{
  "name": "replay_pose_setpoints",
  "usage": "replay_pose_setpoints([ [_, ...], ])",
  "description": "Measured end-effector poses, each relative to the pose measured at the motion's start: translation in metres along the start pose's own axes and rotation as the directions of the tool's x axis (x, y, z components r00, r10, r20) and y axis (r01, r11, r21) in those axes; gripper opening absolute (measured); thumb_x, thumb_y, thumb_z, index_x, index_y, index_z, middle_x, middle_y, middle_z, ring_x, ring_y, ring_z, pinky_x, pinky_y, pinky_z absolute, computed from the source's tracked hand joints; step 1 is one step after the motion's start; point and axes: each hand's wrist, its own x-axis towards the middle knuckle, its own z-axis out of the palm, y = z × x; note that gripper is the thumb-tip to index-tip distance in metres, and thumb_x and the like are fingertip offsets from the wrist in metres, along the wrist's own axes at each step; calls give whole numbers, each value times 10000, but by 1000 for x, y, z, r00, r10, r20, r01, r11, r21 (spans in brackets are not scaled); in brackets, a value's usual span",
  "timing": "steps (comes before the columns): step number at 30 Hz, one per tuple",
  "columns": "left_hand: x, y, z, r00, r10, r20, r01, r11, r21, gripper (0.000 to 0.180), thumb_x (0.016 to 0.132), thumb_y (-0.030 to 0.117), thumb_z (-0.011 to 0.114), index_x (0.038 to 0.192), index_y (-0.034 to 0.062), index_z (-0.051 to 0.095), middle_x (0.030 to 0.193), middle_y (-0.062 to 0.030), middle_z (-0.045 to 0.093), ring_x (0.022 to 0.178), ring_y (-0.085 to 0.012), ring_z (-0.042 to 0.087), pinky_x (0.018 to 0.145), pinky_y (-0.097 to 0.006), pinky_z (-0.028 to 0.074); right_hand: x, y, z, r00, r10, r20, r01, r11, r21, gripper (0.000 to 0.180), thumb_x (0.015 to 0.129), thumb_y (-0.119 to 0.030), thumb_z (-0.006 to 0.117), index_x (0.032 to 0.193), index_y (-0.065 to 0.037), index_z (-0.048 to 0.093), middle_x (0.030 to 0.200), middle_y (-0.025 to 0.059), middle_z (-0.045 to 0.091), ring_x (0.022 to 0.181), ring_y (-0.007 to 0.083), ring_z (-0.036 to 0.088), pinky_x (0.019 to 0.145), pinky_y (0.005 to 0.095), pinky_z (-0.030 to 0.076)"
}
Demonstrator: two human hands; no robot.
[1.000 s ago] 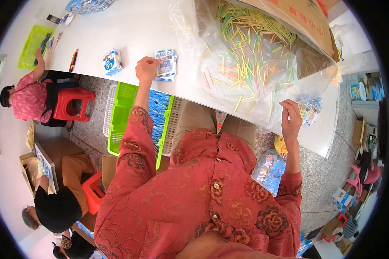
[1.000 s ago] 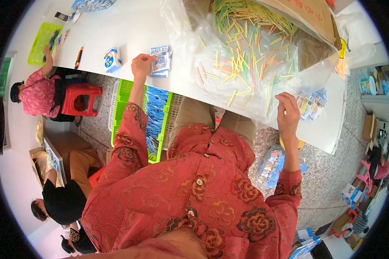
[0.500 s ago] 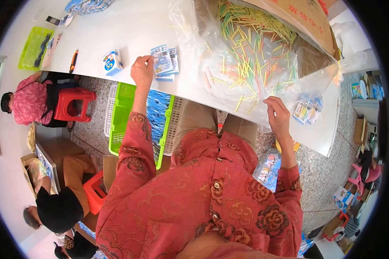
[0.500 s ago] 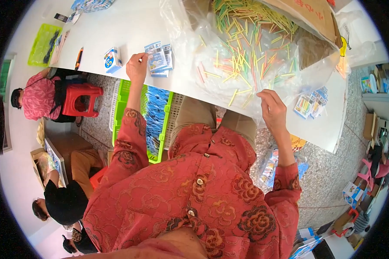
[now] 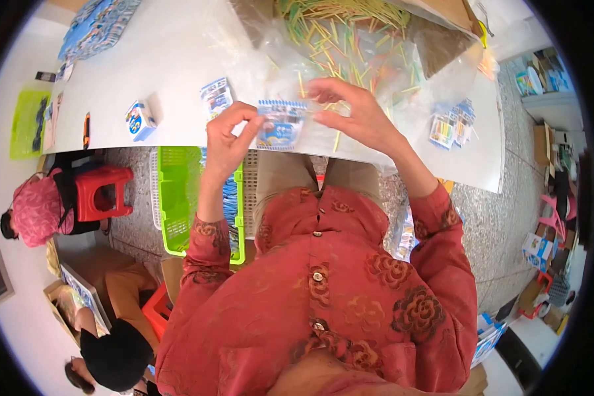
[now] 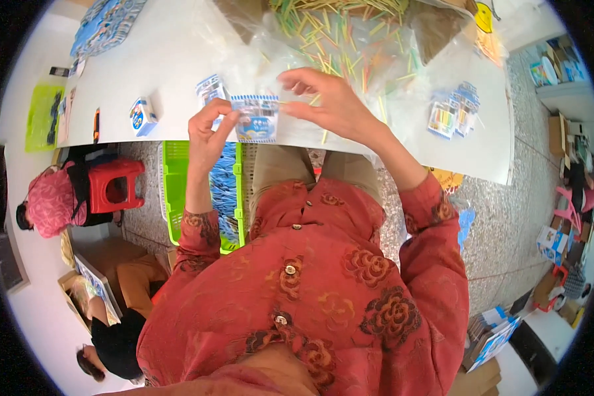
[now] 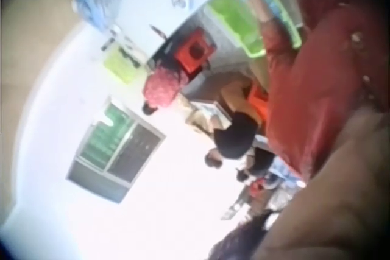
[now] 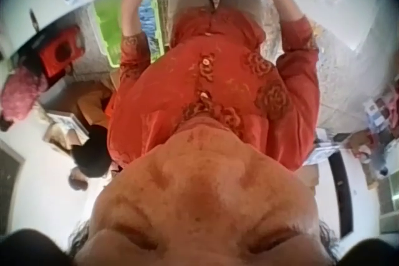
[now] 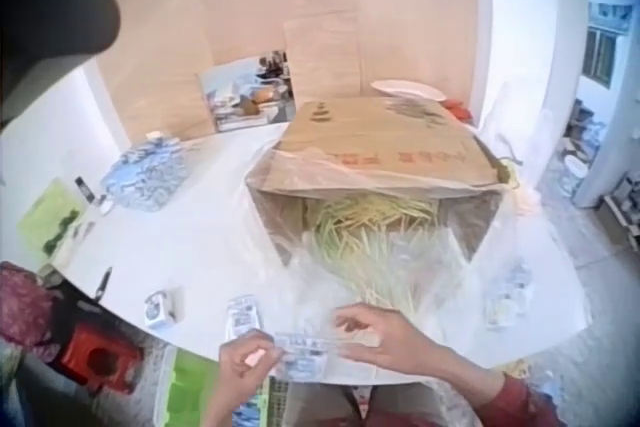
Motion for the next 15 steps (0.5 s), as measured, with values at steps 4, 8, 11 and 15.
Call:
replay_pose_setpoints([
  [4,-4,0,23,996,29,81,-24,998,-62,70,817,43,622,787,-20,632,754,-70,605,695,-134,547,645,-257,431,5,-3,-1,934,210,290,-183,976,-118,159,815,-122,642,922,-6,625,795,75,612,721,152,566,653,300,450],
  [8,-9,5,42,994,-97,45,103,981,-166,120,758,59,696,828,-23,645,771,-71,616,713,-114,556,650,-247,437,-1,-7,-2,984,90,155,-61,982,-180,136,816,-128,640,834,6,619,706,96,590,638,195,548,589,329,425],
  [11,-12,2,52,991,-127,50,134,980,-150,140,718,58,731,807,-22,658,740,-59,630,680,-93,563,615,-233,436,-5,-9,-4,991,8,130,24,970,-241,138,823,-129,629,843,6,607,729,112,585,653,239,546,599,335,431],
  [15,-14,1,60,988,-144,57,150,979,-138,88,718,36,722,761,-12,662,699,-49,633,639,-84,560,580,-234,429,-9,-9,-4,985,-116,128,151,940,-307,136,820,-127,625,868,-1,604,751,114,577,686,252,559,609,348,436],
])
